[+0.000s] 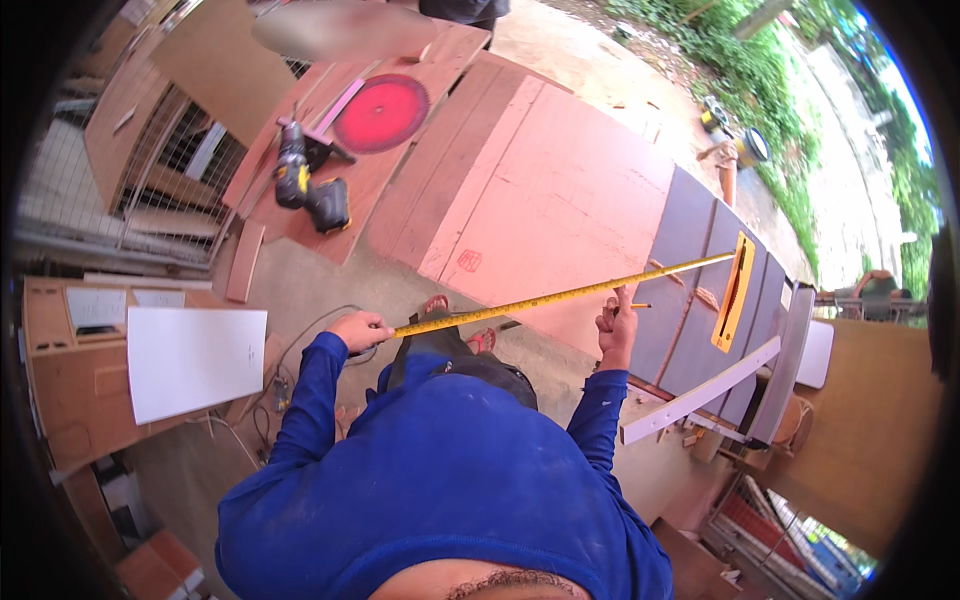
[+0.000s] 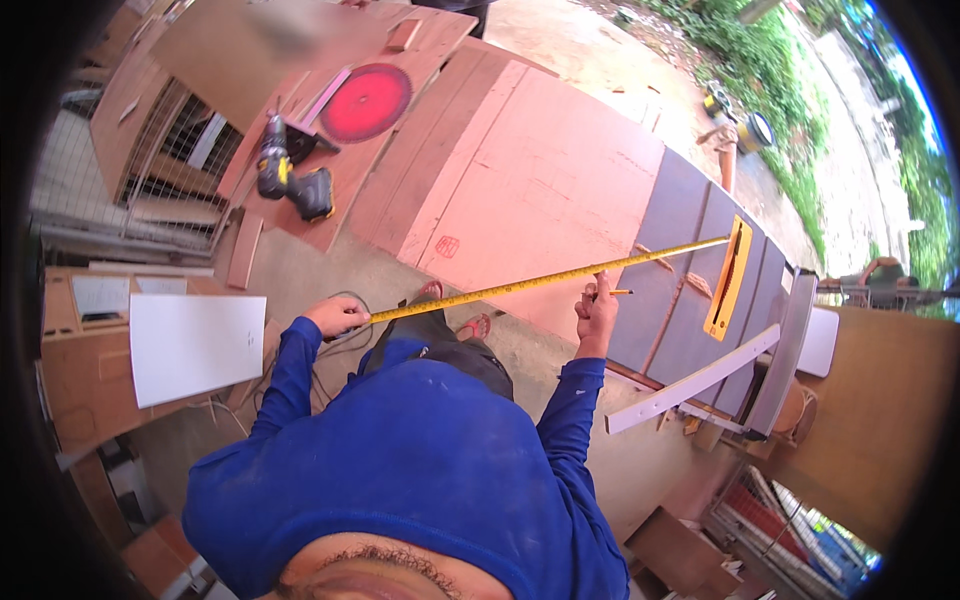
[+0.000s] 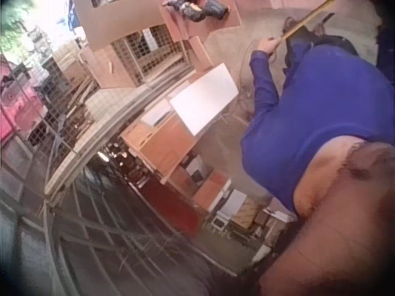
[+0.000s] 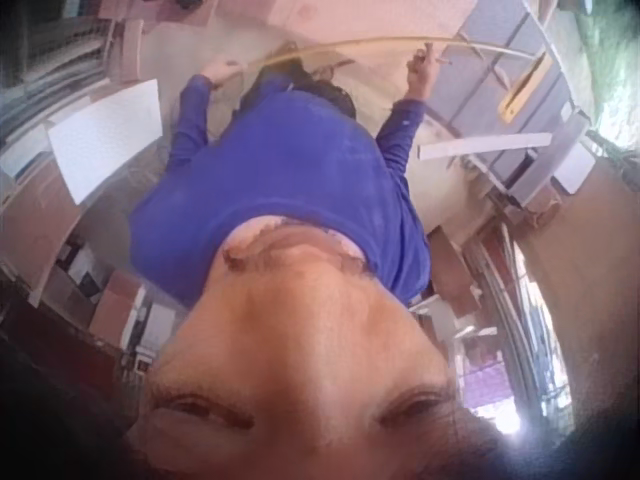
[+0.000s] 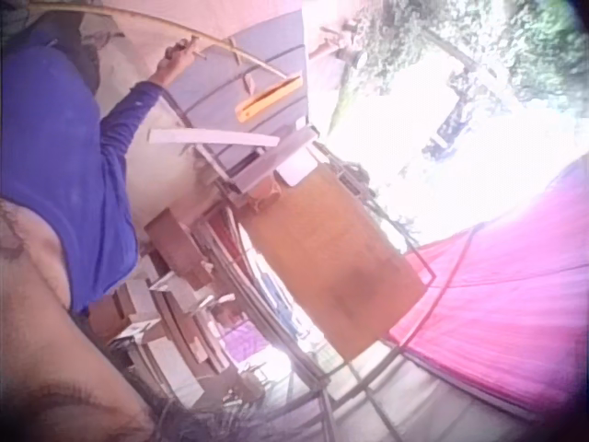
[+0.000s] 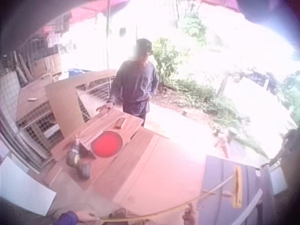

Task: The person measures and marks a large pink board with a tape measure and pencil, then aligns a white strip along the marked line. They use a cordless drill to fasten the strip to the board with screws. After securing the strip, they use a handheld blower to clear debris from the work surface.

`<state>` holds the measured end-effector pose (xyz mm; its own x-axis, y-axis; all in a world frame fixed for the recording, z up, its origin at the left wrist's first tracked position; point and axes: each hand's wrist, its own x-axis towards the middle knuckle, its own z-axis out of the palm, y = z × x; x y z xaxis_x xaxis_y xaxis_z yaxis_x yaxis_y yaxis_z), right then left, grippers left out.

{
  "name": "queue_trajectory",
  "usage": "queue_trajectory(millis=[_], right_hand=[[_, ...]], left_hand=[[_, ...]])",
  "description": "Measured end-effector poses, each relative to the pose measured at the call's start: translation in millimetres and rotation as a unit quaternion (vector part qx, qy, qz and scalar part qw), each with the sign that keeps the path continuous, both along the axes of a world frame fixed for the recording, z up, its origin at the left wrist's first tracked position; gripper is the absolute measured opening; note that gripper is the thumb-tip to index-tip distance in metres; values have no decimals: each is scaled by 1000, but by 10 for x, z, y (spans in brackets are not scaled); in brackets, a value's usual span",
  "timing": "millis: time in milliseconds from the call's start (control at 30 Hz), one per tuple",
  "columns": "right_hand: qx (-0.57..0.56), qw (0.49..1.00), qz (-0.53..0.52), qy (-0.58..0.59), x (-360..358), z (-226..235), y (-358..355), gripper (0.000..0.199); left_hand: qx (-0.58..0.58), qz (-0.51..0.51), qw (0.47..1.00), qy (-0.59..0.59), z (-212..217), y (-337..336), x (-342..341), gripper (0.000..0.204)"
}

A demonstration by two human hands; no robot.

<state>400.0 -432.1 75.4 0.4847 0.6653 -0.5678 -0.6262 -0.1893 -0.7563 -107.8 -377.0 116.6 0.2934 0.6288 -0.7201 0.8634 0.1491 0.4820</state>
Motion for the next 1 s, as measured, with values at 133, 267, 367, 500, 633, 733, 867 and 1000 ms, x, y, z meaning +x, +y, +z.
queue_trajectory(millis=[133,267,367,500,633,733,867,1000], right_hand=[[-7,999,-2,-40,-114,-4,-130,29],[11,998,-14,-65,-353,69,-245,28],[21,997,-15,-77,-623,188,-347,28],[13,996,16,-85,-1089,353,-408,29],[15,998,24,-64,-1618,445,-485,31],[5,997,-13,-78,-1860,484,-563,32],[1,996,-29,-78,-2005,501,-714,33],[-17,996,-30,-79,-2103,457,-819,34]], left_hand=[[-52,-3,998,-30,-122,-339,-185,42],[-77,12,996,-53,-115,-436,-391,44],[-93,6,993,-79,-35,-497,-595,50],[-100,8,982,-160,26,-558,-769,59],[-91,-20,981,-171,-61,-500,-736,64],[-42,-85,970,-223,-150,-424,-578,70],[-48,-121,970,-207,-117,-345,-300,78],[-27,-136,968,-211,8,-333,112,82]])
